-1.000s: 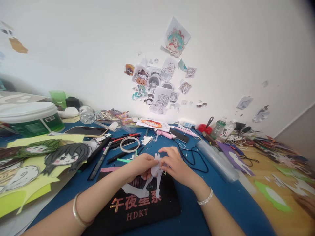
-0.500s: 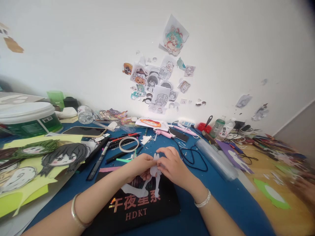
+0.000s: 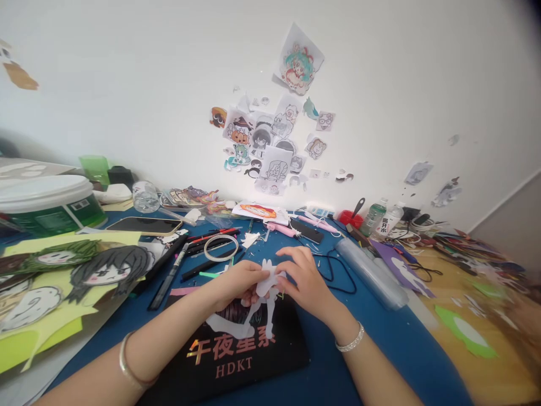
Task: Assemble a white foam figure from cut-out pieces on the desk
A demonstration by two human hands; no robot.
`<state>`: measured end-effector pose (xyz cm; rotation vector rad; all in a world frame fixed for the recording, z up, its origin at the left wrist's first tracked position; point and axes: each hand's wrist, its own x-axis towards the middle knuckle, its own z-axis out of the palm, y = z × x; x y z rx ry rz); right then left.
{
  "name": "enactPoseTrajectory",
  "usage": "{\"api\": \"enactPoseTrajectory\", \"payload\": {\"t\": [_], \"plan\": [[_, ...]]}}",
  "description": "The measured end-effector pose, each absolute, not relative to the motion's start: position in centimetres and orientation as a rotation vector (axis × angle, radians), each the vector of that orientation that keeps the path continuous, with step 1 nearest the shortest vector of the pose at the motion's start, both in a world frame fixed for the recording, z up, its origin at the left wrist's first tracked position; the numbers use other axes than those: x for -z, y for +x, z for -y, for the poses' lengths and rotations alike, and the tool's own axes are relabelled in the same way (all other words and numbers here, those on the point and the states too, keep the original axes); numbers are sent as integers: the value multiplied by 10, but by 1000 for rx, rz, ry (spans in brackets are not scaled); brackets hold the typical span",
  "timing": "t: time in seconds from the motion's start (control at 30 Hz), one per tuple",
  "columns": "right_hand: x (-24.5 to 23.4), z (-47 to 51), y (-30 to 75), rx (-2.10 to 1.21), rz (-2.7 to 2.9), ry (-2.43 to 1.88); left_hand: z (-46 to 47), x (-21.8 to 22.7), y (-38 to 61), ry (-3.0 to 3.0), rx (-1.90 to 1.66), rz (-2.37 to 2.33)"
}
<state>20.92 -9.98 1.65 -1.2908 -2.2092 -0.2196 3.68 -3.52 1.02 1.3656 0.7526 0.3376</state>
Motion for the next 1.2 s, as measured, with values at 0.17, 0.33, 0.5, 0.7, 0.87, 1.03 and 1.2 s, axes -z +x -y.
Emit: {"api": "enactPoseTrajectory", "payload": {"t": [0.17, 0.33, 0.5, 0.7, 0.87, 1.03, 1.2], "plan": [[-17, 92, 225, 228, 2119, -1360, 30, -14, 33, 1385, -370, -779], [-13, 90, 225, 41, 2190, -1397, 24, -11, 30, 1363, -418, -800], [-8, 91, 213, -106, 2391, -1426, 24, -11, 30, 1347, -437, -811], [-4, 89, 210, -202, 2411, -1446, 22, -9, 30, 1350, -437, -785], [-4, 88, 210, -231, 2400, -1427, 21, -8, 31, 1340, -440, -788], [-5, 87, 215, -310, 2354, -1395, 22, -10, 30, 1330, -431, -782], [-16, 91, 228, -568, 2175, -1340, 23, -12, 29, 1328, -428, -805]]}}
